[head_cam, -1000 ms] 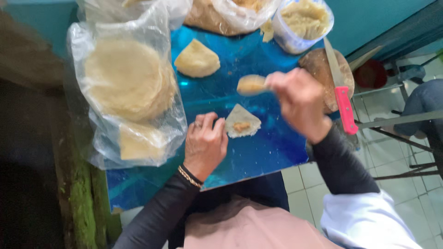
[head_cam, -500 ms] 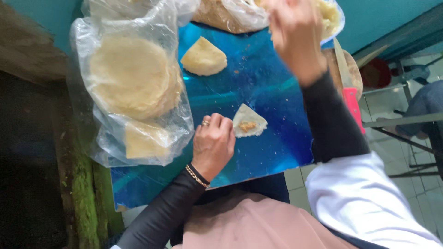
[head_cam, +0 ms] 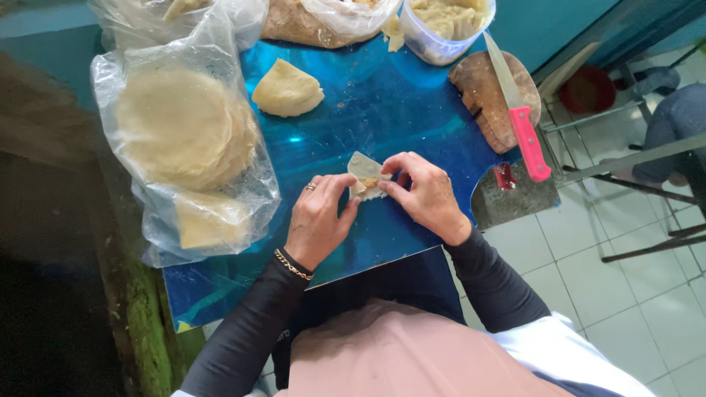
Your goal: The person sits at a small table and cuts pieces of dough with a knife on a wooden board. They then take thin pastry wrappers, spoon brown filling from a plastic bag onto each wrapper, and fold the wrappers over the filling by hand, setting the folded pastries aside.
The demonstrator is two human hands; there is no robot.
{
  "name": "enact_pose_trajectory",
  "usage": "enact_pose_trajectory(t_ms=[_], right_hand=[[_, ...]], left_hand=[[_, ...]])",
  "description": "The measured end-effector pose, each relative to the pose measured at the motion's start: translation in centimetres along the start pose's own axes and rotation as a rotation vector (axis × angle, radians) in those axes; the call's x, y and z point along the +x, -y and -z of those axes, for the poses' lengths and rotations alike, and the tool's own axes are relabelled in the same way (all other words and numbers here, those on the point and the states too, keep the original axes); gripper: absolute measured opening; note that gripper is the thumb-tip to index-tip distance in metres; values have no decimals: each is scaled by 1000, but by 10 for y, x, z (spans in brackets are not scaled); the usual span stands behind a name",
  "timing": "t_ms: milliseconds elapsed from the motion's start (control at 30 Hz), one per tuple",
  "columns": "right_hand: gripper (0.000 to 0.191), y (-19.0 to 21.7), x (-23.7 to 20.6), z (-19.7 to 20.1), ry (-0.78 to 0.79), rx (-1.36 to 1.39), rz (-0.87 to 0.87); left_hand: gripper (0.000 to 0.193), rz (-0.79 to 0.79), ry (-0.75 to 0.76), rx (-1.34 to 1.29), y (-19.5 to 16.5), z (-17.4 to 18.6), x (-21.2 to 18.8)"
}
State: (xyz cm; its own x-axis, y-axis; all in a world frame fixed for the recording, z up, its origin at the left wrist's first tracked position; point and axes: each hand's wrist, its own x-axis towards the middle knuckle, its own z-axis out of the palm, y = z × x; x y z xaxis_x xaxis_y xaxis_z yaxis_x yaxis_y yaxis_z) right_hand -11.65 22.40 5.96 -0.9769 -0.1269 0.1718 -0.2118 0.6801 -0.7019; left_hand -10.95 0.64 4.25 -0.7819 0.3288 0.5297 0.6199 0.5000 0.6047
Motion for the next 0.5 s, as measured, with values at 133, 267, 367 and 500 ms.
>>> enact_pose_trajectory(t_ms=[133,267,367,500], right_hand=[[28,6,-6,-5,-15,149,21],[30,11,-13,-13,-21,98,174],[33,9,-15,-14,22,-2,230],[37,5,-12,-15,-15,-138,455]], left_hand=[[29,-56,24,67,2,4,-1],[29,-78,51,29,9,4,-4],[26,-73,73,-10,14,2,-6],[20,-101,64,3,19,-4,-5]])
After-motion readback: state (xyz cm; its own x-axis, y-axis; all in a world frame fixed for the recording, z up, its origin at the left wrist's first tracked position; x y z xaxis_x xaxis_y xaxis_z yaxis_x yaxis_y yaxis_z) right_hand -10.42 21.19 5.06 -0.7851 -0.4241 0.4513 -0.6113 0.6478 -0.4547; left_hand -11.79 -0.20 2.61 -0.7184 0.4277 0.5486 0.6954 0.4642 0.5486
